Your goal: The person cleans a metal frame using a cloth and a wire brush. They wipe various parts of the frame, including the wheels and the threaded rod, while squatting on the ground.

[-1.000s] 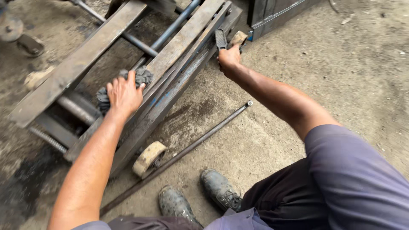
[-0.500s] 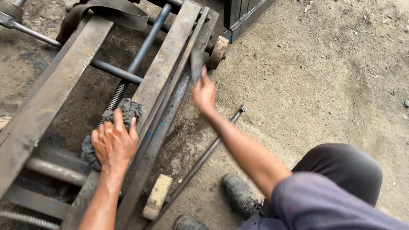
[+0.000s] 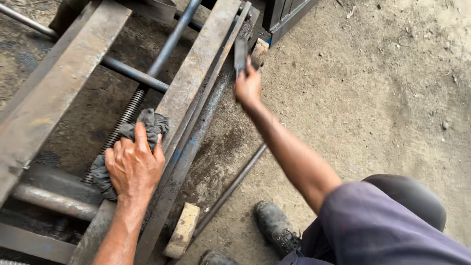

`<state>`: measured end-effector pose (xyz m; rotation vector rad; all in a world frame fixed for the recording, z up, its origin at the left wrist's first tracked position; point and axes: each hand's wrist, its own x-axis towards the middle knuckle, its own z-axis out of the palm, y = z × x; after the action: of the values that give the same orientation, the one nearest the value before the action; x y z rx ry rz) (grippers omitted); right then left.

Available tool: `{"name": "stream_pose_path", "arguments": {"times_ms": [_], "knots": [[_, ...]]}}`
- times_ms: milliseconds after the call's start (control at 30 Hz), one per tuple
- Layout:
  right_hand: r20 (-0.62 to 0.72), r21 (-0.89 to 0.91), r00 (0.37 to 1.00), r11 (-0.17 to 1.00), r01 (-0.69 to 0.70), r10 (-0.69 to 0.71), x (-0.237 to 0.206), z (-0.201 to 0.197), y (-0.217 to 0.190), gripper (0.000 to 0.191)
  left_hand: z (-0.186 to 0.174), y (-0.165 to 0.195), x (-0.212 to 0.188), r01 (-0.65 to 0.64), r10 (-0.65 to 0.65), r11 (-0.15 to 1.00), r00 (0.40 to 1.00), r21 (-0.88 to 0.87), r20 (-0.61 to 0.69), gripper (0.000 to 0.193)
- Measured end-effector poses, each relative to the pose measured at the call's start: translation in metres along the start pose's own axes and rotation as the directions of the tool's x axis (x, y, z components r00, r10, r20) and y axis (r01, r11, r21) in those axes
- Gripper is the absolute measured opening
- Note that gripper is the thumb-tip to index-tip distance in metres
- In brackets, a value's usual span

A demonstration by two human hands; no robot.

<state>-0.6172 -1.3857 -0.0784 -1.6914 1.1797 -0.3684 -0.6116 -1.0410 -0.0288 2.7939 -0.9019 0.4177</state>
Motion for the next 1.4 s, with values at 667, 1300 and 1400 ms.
{"name": "stream_pose_path", "arguments": {"times_ms": [667, 1300, 1400], "knots": [[0.115, -0.016, 0.978, 0.984, 0.18, -0.177, -0.116, 0.01, 0.075, 0.059, 0.003, 0.003, -0.003, 0.03, -0.029, 0.999, 0.997, -0.021, 0.067, 0.048], [0.278, -0.095, 0.958, 0.99, 0.105, -0.075, -0.19, -0.005, 0.05, 0.061, 0.003, 0.005, -0.009, -0.003, 0.005, 0.999, 0.999, 0.037, -0.047, 0.048], [0.237, -0.041, 0.972, 0.999, 0.018, -0.008, -0.122, -0.005, 0.027, 0.055, 0.003, 0.006, -0.011, 0.004, -0.003, 0.999, 1.0, 0.034, -0.02, 0.047]]}}
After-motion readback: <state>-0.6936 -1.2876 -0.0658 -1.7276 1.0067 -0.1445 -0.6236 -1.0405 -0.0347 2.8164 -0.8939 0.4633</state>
